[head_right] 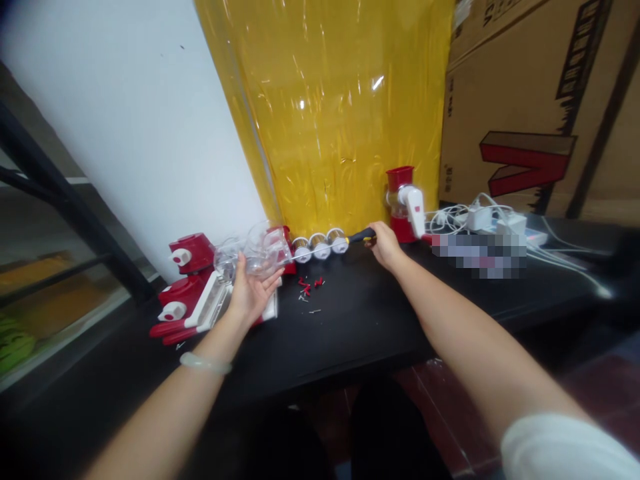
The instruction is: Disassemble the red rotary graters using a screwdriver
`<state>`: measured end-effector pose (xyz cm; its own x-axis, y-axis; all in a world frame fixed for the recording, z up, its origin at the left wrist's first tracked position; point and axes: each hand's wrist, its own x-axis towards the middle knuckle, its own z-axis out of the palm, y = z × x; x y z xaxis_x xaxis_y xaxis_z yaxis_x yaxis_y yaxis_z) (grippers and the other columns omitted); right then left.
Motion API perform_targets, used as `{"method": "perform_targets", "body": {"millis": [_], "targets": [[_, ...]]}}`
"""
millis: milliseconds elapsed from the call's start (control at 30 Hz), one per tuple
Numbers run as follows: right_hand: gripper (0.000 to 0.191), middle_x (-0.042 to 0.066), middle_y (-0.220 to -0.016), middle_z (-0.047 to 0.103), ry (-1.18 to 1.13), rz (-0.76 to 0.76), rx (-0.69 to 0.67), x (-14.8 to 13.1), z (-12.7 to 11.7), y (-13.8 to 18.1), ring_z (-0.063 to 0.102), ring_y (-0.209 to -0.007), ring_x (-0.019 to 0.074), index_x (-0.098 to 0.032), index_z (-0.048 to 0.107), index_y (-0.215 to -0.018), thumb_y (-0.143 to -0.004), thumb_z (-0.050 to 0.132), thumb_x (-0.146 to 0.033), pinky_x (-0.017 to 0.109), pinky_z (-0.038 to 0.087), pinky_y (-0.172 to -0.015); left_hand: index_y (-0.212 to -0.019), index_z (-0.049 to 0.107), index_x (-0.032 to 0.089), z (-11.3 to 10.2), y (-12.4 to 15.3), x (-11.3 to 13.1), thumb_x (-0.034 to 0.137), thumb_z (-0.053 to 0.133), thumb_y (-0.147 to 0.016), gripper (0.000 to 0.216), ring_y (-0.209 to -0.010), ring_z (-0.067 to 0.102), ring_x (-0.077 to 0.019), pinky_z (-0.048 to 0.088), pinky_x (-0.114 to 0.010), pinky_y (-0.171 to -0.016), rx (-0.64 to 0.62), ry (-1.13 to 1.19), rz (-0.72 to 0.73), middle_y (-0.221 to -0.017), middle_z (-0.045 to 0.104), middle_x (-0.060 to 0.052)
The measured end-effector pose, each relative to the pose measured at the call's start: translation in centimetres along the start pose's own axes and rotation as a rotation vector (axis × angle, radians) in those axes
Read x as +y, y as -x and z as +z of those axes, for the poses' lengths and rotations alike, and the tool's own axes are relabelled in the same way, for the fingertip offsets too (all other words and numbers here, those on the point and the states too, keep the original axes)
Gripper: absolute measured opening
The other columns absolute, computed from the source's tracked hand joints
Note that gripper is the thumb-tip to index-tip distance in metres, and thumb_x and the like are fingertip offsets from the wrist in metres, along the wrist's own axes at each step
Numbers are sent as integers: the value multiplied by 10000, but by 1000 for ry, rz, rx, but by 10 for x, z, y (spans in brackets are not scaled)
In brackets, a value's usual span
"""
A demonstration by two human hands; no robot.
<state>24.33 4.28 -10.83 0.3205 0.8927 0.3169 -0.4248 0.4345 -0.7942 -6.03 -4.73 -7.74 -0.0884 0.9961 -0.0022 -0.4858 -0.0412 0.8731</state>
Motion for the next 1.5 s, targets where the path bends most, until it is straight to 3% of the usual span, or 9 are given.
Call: {"method": "perform_targets", "body": {"millis": [133, 500, 633, 833, 967, 1100, 1200, 1367, 1500], "targets": [[151, -30, -623, 493, 8, 37, -8, -3, 1, 2, 468, -494, 81, -194, 497, -648, -677, 626, -268, 221, 399, -437, -1089, 596, 117, -1, -2, 0, 616, 489, -867, 557, -828, 719, -215, 537, -243, -597, 8, 2, -6, -950, 703, -148], [300, -60, -497, 374, 162, 35, -22, 1, -5, 2, 364, -411, 69, -213, 433, -639, -811, 619, -372, 210, 361, -417, -1108, 579, 137, -3, -4, 0, 557, 527, -870, 485, -845, 728, -235, 547, -266, -639, -12, -41, 2, -975, 715, -158], [265, -53, -559, 437, 100, 53, -40, 0, -5, 0, 410, -469, 75, -212, 452, -666, -755, 662, -348, 220, 422, -485, -1123, 574, 122, 0, -2, 0, 505, 546, -878, 455, -821, 733, -237, 572, -287, -705, -45, -21, -31, -915, 720, -147], [105, -24, -670, 547, -68, 228, -155, -9, -7, 4, 523, -610, 115, -210, 533, -734, -666, 613, -210, 262, 466, -586, -1130, 577, 105, 1, -2, -1, 474, 546, -885, 444, -826, 735, -244, 588, -320, -791, -71, 48, -27, -879, 724, -144], [113, 1, -677, 583, -80, 281, -224, -13, -7, 8, 569, -621, 150, -211, 541, -746, -723, 582, -314, 303, 482, -608, -1146, 561, 83, -1, -4, -1, 484, 547, -879, 482, -879, 728, -259, 582, -328, -827, -69, 88, -13, -921, 722, -178], [329, -32, -477, 450, 124, 174, -161, -8, -5, 8, 422, -431, 117, -215, 521, -712, -798, 581, -527, 269, 410, -486, -1158, 541, 82, -3, -6, -1, 506, 558, -867, 515, -940, 714, -287, 587, -340, -829, -106, 126, -13, -967, 711, -197], [271, -70, -441, 364, 176, 115, -143, -6, -3, 8, 324, -392, 84, -217, 516, -708, -778, 655, -439, 241, 384, -463, -1162, 543, 93, -4, -7, -2, 515, 580, -852, 525, -960, 707, -301, 595, -351, -820, -114, 150, -16, -993, 701, -198], [124, -14, -647, 569, -46, 235, -183, -12, -4, 10, 531, -544, 121, -221, 533, -775, -687, 620, -237, 262, 461, -538, -1193, 543, 121, -2, -5, -2, 518, 593, -846, 530, -964, 705, -301, 602, -377, -805, -97, 169, -34, -981, 700, -184], [223, 8, -633, 582, -11, 210, -174, -9, -7, 7, 566, -545, 153, -215, 525, -741, -748, 595, -427, 288, 471, -518, -1209, 539, 117, 1, -1, 0, 521, 570, -858, 536, -967, 702, -298, 600, -366, -791, -99, 143, -43, -992, 697, -188]]}}
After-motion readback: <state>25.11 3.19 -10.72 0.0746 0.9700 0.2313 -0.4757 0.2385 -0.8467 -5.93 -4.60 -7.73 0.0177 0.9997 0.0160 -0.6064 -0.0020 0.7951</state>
